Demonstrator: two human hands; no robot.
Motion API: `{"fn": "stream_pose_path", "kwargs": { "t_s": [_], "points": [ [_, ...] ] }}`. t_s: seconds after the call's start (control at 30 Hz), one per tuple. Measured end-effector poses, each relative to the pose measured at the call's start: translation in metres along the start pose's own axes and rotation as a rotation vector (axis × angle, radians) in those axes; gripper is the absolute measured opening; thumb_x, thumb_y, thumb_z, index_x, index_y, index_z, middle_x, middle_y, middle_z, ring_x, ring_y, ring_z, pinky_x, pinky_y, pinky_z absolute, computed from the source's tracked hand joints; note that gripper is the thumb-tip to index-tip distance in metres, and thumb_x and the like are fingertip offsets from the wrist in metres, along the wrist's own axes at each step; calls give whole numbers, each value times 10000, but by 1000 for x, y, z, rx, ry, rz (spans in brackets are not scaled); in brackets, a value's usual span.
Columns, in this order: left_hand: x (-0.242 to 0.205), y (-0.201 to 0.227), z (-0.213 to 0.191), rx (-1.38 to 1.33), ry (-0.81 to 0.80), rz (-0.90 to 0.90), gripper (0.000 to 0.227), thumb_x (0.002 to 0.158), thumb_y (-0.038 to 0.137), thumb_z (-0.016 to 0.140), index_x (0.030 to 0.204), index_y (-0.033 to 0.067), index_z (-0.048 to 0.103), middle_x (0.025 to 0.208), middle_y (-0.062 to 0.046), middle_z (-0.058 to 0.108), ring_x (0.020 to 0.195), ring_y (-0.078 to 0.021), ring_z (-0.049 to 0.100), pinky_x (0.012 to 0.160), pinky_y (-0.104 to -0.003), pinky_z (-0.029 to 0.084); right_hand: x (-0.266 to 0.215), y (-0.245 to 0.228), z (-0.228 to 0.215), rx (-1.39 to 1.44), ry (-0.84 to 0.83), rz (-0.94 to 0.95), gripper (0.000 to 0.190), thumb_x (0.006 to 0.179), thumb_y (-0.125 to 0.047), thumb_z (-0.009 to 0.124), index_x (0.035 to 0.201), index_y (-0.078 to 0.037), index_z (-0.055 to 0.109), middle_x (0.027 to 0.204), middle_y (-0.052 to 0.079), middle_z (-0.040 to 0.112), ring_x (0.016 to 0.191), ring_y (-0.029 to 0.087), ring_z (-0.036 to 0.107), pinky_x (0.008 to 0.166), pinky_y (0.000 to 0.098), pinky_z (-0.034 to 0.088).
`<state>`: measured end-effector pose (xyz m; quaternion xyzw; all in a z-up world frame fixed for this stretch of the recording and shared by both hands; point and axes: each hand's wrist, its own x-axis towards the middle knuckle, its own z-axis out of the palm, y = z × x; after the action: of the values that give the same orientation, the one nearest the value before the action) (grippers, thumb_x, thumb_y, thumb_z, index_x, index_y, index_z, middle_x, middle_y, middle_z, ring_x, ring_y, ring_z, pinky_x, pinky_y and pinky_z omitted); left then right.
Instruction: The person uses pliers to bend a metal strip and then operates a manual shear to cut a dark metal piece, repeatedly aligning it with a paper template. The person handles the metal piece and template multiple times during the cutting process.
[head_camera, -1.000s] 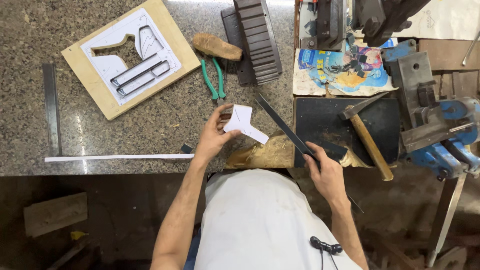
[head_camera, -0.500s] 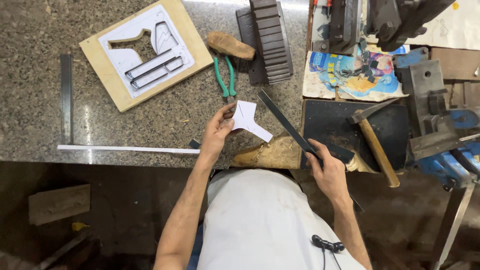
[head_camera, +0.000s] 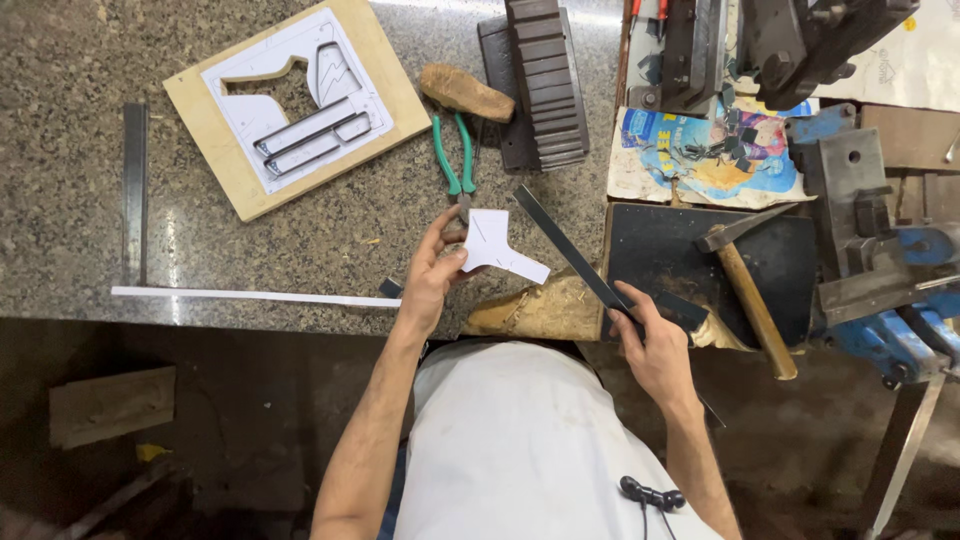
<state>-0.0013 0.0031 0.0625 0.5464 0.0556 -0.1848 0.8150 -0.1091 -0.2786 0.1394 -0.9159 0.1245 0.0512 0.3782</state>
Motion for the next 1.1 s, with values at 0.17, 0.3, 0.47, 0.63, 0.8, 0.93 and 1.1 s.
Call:
{"fn": "stream_pose_path", "kwargs": {
  "t_s": [0.17, 0.3, 0.47, 0.63, 0.8, 0.93, 1.1],
  "points": [
    [0, 5, 2, -97, -39, 0, 764, 842, 139, 603, 1563, 121, 351, 1277, -153, 521, 1163, -248, 670, 910, -419, 610, -2, 0, 1, 15, 9, 27, 438, 961, -148, 671, 1391, -105, 603, 722, 62, 720, 531, 128, 620, 535, 292, 502],
    [2, 0, 1, -30, 2, 50, 703, 883, 121, 671, 1544, 71, 435, 1281, -173, 538, 1104, -241, 662, 868, -361, 624, -4, 1, 1, 51, 18, 31, 447, 963, -140, 674, 1402, -105, 596, 733, 59, 725, 532, 114, 612, 528, 278, 502],
    [6, -9, 0, -58, 53, 56, 605, 872, 119, 695, 1415, 73, 434, 1249, -162, 535, 1081, -223, 670, 811, -349, 654, -5, 0, -2, 68, 27, 28, 466, 961, -131, 675, 1418, -105, 589, 736, 49, 723, 535, 96, 605, 526, 263, 497],
    [8, -11, 1, -160, 89, 54, 596, 897, 127, 730, 1354, 65, 352, 1209, -180, 548, 1083, -262, 694, 823, -389, 681, -8, 3, -2, 168, 37, 30, 467, 960, -85, 676, 1424, -108, 625, 721, 30, 687, 536, 75, 556, 520, 245, 462],
    [8, -1, 4, -180, 119, 55, 663, 808, 154, 743, 1339, 154, 345, 1151, -153, 612, 999, -249, 712, 769, -401, 679, -10, 10, -5, 418, 15, 34, 444, 979, -38, 641, 1420, -91, 633, 759, 21, 676, 560, 53, 542, 505, 221, 440],
    [7, 5, 7, -154, 116, 83, 519, 855, 172, 754, 1306, 104, 507, 1186, -128, 614, 1038, -208, 698, 846, -366, 663, -12, 12, -8, 411, 15, 61, 440, 977, -43, 642, 1415, -84, 637, 747, 35, 674, 541, 60, 536, 486, 226, 421],
    [6, 7, 11, -130, 110, 87, 465, 858, 184, 764, 1258, 96, 545, 1143, -126, 621, 1007, -205, 707, 839, -353, 663, -11, 8, -4, 454, 15, 84, 439, 980, -55, 648, 1417, -90, 637, 740, 26, 664, 544, 53, 535, 482, 229, 431]
  ]
}}
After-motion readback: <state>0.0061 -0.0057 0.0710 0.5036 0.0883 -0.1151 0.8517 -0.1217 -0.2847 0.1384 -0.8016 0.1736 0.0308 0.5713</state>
